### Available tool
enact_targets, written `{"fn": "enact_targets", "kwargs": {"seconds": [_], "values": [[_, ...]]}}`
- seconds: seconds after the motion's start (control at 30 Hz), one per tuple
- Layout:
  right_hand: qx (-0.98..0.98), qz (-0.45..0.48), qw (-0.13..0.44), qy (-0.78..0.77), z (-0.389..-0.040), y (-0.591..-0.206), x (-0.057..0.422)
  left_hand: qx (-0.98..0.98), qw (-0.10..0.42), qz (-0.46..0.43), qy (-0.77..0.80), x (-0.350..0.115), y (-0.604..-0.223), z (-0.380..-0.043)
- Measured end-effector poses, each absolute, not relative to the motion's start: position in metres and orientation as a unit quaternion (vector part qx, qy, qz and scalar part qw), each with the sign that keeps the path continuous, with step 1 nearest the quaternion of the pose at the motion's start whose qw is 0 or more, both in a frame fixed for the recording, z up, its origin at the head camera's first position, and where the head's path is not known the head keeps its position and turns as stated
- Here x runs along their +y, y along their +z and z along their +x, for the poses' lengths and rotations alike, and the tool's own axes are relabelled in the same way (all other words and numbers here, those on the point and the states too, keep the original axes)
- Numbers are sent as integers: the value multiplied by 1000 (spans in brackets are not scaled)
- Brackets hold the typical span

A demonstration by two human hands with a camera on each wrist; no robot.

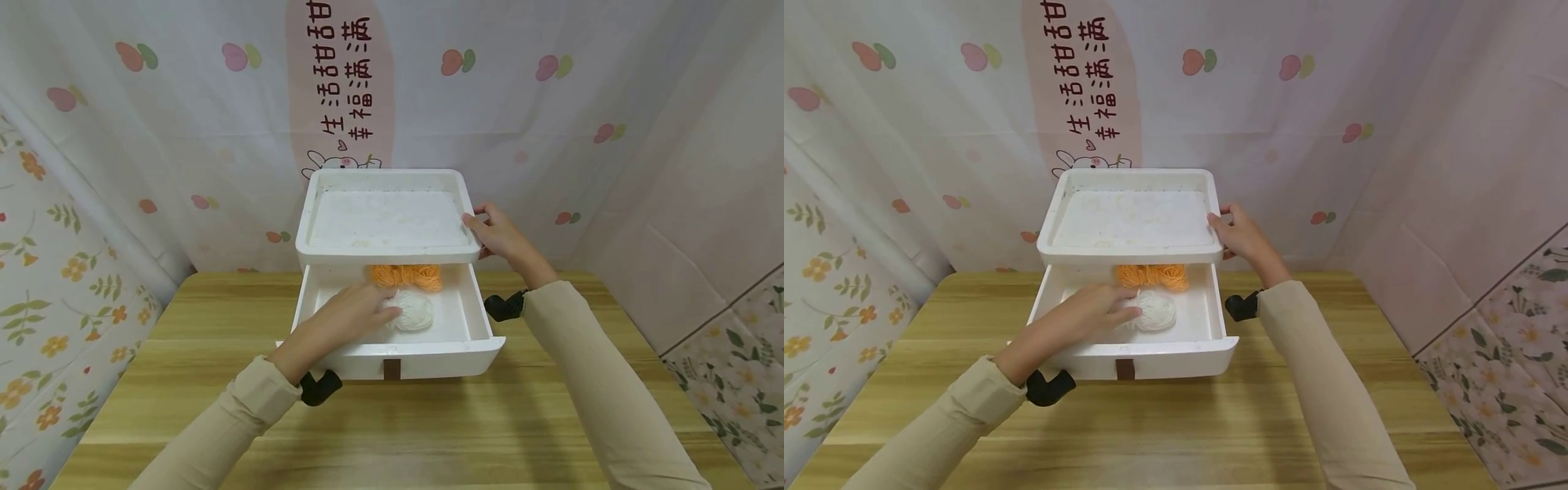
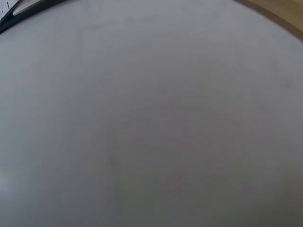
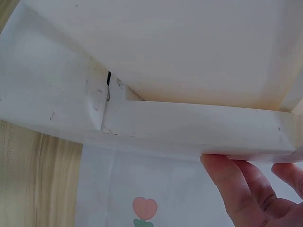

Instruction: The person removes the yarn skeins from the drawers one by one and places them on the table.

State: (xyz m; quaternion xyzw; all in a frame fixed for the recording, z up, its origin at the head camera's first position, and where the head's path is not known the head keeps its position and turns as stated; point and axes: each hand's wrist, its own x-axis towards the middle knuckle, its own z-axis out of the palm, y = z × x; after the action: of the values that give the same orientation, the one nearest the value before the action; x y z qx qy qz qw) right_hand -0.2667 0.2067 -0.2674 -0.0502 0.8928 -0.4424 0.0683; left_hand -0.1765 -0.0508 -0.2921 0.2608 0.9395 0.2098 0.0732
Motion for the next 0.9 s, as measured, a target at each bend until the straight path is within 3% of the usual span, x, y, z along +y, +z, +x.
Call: {"fn": "enact_targets", "kwargs": {"seconds": [0.5, 0.63, 0.9], "values": [[894, -49, 72, -440, -264, -268, 205, 937, 94, 212, 260, -54, -292, -172], [893, -49, 72, -441, -263, -267, 204, 932, 72, 206, 288, -59, -289, -168], [894, -48, 73, -439, -264, -269, 204, 909, -26, 205, 361, -84, -275, -151]]}}
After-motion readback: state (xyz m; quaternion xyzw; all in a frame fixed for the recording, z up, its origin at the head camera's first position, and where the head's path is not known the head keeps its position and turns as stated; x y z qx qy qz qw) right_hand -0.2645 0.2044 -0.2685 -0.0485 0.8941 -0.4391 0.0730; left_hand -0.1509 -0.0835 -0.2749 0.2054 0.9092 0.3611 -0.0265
